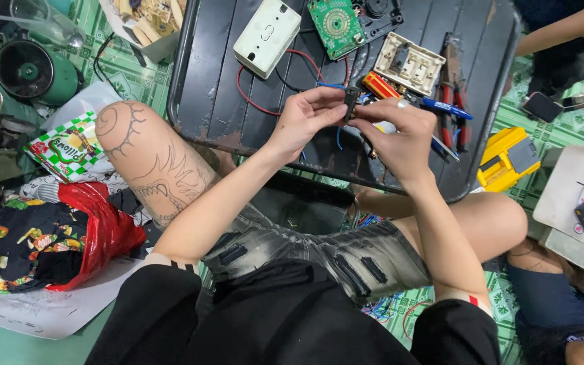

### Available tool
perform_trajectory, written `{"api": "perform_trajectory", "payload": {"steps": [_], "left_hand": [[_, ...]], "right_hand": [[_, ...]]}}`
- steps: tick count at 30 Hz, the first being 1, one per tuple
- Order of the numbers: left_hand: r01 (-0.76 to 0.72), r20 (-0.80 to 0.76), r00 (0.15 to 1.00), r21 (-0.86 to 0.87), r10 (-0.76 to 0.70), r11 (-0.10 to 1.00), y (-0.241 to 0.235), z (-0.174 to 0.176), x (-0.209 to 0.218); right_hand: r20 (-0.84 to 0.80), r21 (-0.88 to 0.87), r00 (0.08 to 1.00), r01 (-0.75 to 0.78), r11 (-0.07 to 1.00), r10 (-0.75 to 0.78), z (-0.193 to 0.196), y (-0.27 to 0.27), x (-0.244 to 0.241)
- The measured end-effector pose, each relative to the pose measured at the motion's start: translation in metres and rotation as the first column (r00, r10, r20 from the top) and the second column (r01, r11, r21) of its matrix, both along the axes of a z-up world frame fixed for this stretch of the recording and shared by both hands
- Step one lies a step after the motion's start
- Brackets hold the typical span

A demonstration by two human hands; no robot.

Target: The person sits on the floor and uses a screwdriver to tighten screws on a black electrical component with blue wires. They also use a utility knife to strip the insulation from the wires and connect them to the component.

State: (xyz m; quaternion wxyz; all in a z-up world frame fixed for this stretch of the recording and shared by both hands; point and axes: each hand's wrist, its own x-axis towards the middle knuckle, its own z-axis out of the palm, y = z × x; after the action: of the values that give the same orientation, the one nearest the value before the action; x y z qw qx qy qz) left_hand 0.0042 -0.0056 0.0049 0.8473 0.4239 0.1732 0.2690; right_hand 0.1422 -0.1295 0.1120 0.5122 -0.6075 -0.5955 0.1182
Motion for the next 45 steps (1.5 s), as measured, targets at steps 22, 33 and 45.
{"api": "perform_trajectory", "payload": {"steps": [22,33,45], "left_hand": [[-0.081,-0.042,0.992,0.515,0.119,0.853,-0.023,-0.001,-0.023],[-0.028,0.040,0.999,0.594,0.005,0.804,-0.021,0.010,-0.037],[0.064,-0.023,0.998,0.547,-0.061,0.835,-0.011,0.007,-0.036]], "right_hand": [[-0.085,0.469,0.894,0.425,0.774,-0.439,-0.082,-0.036,-0.089],[-0.173,0.325,0.914,0.405,0.855,-0.367,-0.086,-0.039,-0.092],[-0.195,0.292,0.924,0.376,0.880,-0.330,-0.074,-0.038,-0.091]]}}
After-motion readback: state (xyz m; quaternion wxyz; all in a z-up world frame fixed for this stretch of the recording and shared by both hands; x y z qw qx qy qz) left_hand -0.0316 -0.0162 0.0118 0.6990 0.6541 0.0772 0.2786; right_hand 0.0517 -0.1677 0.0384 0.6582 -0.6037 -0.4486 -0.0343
